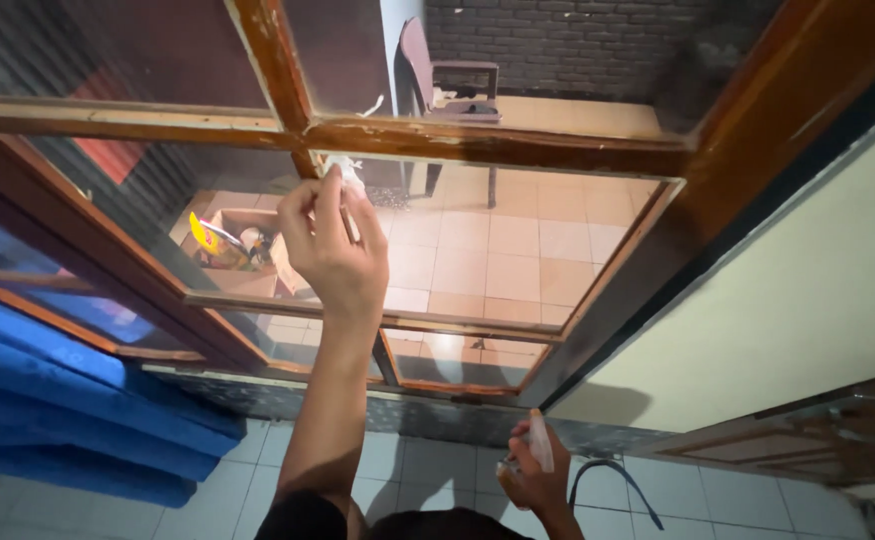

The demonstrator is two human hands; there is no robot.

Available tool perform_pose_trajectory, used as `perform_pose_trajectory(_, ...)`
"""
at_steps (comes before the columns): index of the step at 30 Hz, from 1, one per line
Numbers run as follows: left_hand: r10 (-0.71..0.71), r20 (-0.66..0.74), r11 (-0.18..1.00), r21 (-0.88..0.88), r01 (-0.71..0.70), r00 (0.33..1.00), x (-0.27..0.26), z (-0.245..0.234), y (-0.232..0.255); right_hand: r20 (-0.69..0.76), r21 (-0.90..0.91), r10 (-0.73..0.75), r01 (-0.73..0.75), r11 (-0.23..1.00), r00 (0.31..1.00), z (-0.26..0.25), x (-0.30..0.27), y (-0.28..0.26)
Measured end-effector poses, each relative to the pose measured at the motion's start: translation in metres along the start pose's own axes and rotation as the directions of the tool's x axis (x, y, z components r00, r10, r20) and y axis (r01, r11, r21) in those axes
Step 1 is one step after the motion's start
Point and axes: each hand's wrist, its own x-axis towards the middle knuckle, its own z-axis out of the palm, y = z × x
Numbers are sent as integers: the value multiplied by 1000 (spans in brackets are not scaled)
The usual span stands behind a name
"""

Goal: The person cleans a multi-pane window using a spray bottle and a white cloth. They spray the glass and wipe each pane systematically, moving from the lower panes to the upper ones.

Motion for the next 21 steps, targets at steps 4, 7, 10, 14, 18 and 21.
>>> perform_pose_trajectory(4,-5,35,1000,31,4,999,-5,0,-6,114,320,558,-563,762,822,-9,1,-21)
perform_pose_trajectory(7,41,-21,997,72,-40,999,-4,5,-10,273,72,679,-718,692,682,-23,-2,-25)
perform_pose_trajectory(10,98,-13,993,65,-97,995,-10,15,-15,112,-178,120,-99,979,986,-21,-17,-14)
perform_pose_trajectory(14,-17,93,972,-233,38,995,-29,35,23,159,103,790,-806,583,592,-36,17,-59)
perform_pose_trajectory(18,218,-8,965,-147,-217,976,-48,79,74,210,18,426,-439,898,880,-51,19,-69)
perform_pose_trajectory(21,226,-118,957,-158,-243,967,-24,89,130,47,-141,-10,17,990,999,-23,-3,-23)
